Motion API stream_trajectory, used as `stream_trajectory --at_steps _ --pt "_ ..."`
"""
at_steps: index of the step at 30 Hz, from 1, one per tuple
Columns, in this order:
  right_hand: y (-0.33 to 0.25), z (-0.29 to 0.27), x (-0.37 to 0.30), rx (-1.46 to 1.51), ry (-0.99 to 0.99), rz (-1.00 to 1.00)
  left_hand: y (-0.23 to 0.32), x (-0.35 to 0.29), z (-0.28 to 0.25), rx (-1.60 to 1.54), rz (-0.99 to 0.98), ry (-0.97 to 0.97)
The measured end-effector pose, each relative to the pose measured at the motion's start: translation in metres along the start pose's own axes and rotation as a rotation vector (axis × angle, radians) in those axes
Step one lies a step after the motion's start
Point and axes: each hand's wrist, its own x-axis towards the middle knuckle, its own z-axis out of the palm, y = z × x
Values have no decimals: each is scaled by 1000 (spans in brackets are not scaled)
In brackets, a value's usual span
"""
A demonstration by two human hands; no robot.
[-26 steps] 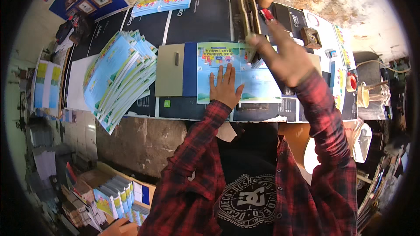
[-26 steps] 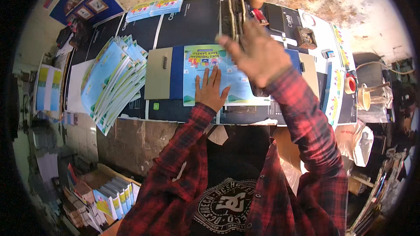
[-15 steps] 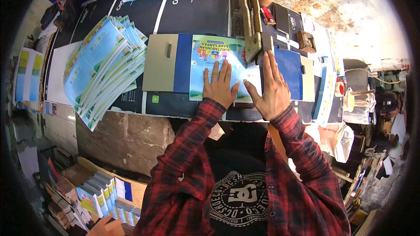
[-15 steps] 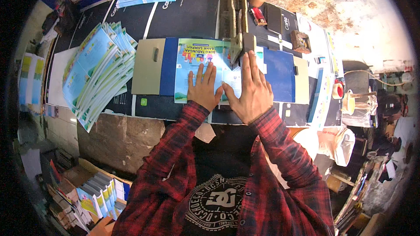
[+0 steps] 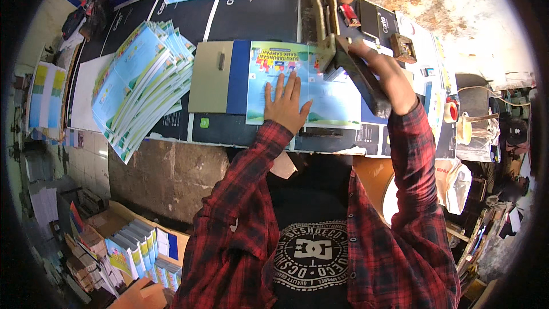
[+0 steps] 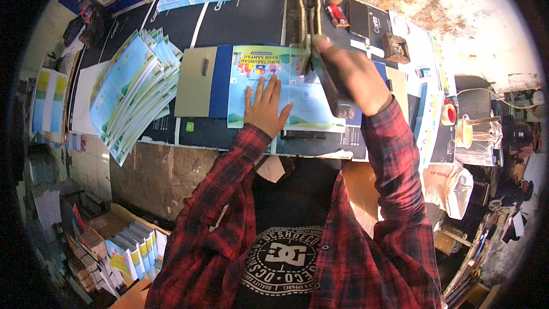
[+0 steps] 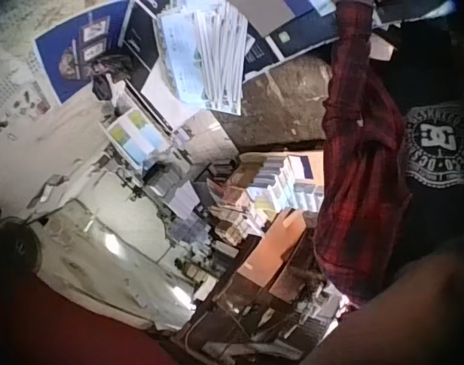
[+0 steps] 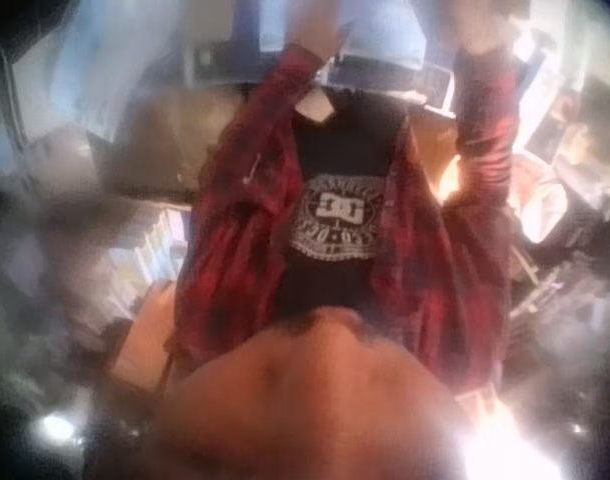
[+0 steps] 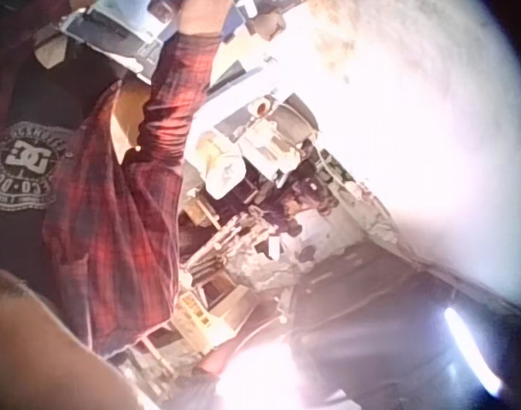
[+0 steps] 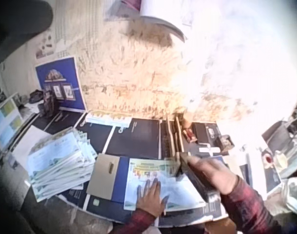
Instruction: The person aligns a stack of printed booklets on a manual binding machine, pulls the lever to clamp and stitch the spine, then removes the bound booklet and places it on a growing stack. The process repeats with each new booklet from the input pile.
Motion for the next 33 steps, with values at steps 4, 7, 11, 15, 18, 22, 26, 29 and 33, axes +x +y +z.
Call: stream_trajectory --at_steps 4,7,11,15,18,22,26,29,33 --pt "102 -7 -13 -170 428 252 2 1 -1 -29 17 -9" --pt "226 27 -52 -150 541 108 1 -1 6 -24 41 -16" --pt "221 50 -50 -170 580 6 -1 -5 3 -10 14 -47" --pt "207 71 -43 -193 638 40 -8 -8 -1 1 -7 -49" --pt "229 73 -38 199 509 91 -20 -8 -6 27 -1 -46" --pt "203 88 -35 92 443 223 -42 -12 -13 54 -15 -51" --pt "183 96 -31 393 423 249 -54 -14 -19 62 -13 -53" --pt "161 99 -29 409 411 239 -59 -11 -25 68 9 -22" --pt "154 99 -26 403 412 266 -61 15 -43 25 44 -47"
